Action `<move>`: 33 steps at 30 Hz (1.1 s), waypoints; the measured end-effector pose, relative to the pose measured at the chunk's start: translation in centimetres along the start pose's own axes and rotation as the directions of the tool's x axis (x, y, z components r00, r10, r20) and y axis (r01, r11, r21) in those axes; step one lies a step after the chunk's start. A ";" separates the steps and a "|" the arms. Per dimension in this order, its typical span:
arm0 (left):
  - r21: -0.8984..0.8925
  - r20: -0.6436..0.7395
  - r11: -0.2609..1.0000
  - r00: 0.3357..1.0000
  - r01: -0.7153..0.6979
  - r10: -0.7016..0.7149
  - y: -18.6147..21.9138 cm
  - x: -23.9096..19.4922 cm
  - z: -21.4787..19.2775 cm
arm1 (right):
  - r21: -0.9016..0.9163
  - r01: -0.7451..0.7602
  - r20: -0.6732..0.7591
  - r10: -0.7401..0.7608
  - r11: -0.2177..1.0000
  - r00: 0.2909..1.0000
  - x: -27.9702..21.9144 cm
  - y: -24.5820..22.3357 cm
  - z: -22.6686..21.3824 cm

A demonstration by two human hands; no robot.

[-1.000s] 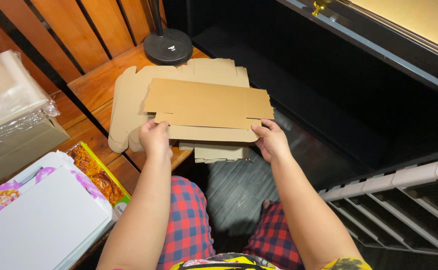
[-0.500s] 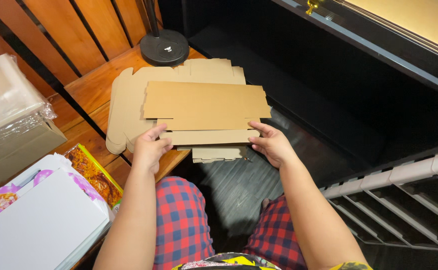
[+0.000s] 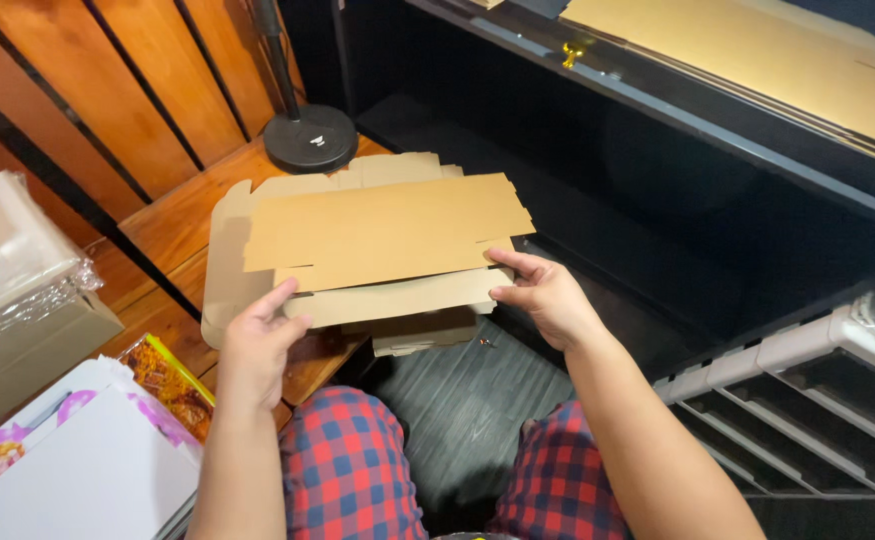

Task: The person repeatedly picks up flat cardboard pieces from a wooden chair and places them onto a black shelf. The person handles the cardboard by hand, stacking them one by one.

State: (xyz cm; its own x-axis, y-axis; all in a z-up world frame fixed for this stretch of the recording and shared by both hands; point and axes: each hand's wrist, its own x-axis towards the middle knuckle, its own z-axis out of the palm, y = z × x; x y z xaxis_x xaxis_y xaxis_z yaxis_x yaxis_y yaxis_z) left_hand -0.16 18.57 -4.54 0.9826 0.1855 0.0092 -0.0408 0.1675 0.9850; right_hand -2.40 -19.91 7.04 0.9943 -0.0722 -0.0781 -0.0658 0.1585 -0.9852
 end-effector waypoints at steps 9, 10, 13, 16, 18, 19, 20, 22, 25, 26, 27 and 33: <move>0.042 0.006 0.968 0.969 -0.246 0.246 14.7 -6.0 4.1 | -0.148 0.262 0.001 -0.265 0.954 0.964 -7.2 -13.4 1.0; 0.039 0.015 0.968 0.969 -0.246 0.246 16.8 -6.5 5.5 | -0.151 0.264 -0.008 -0.268 0.953 0.963 -7.7 -14.5 0.2; 0.092 0.095 0.929 0.932 -0.358 0.350 22.4 -7.6 9.7 | -0.249 0.353 -0.044 -0.375 0.902 0.926 -9.0 -18.0 -2.4; 0.333 0.194 0.852 0.914 -0.403 0.357 26.2 -6.8 14.2 | -0.345 0.317 -0.076 -0.363 0.883 0.929 -9.5 -21.1 -5.7; 0.286 0.274 0.837 0.877 -0.467 0.395 27.1 -4.9 17.4 | -0.275 0.354 -0.128 -0.399 0.894 0.908 -9.4 -22.4 -8.4; 0.279 0.281 0.836 0.872 -0.473 0.400 28.0 -4.3 19.1 | -0.278 0.359 -0.135 -0.406 0.891 0.904 -9.4 -23.1 -9.3; 0.282 0.328 0.850 0.877 -0.446 0.351 28.9 -3.9 20.7 | -0.330 0.348 -0.180 -0.420 0.878 0.889 -9.5 -23.8 -10.3; 0.279 0.381 0.861 0.872 -0.425 0.307 29.6 -2.4 24.1 | -0.384 0.336 -0.230 -0.442 0.860 0.867 -9.6 -24.7 -12.5; 0.145 0.450 0.933 0.862 -0.328 0.233 29.6 0.9 29.0 | -0.396 0.317 -0.299 -0.448 0.862 0.843 -9.0 -25.9 -15.4; 0.139 0.480 0.933 0.847 -0.331 0.229 29.6 1.7 30.4 | -0.380 0.282 -0.346 -0.418 0.881 0.840 -8.9 -26.3 -16.0; 0.132 0.511 0.933 0.829 -0.336 0.227 29.8 2.5 31.9 | -0.361 0.249 -0.393 -0.389 0.899 0.833 -8.7 -26.7 -16.6; 0.114 0.589 0.936 0.782 -0.332 0.206 29.2 6.6 38.6 | -0.384 0.201 -0.451 -0.373 0.901 0.811 -6.5 -27.3 -20.4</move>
State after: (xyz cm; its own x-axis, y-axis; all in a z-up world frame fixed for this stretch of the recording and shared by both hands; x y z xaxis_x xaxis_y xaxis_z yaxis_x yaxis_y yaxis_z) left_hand 12.09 -12.66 30.91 0.8663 -0.3909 0.3110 -0.3437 -0.0147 0.9389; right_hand -8.79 -43.82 31.33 0.7932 -0.5616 0.2356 0.1085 -0.2503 -0.9621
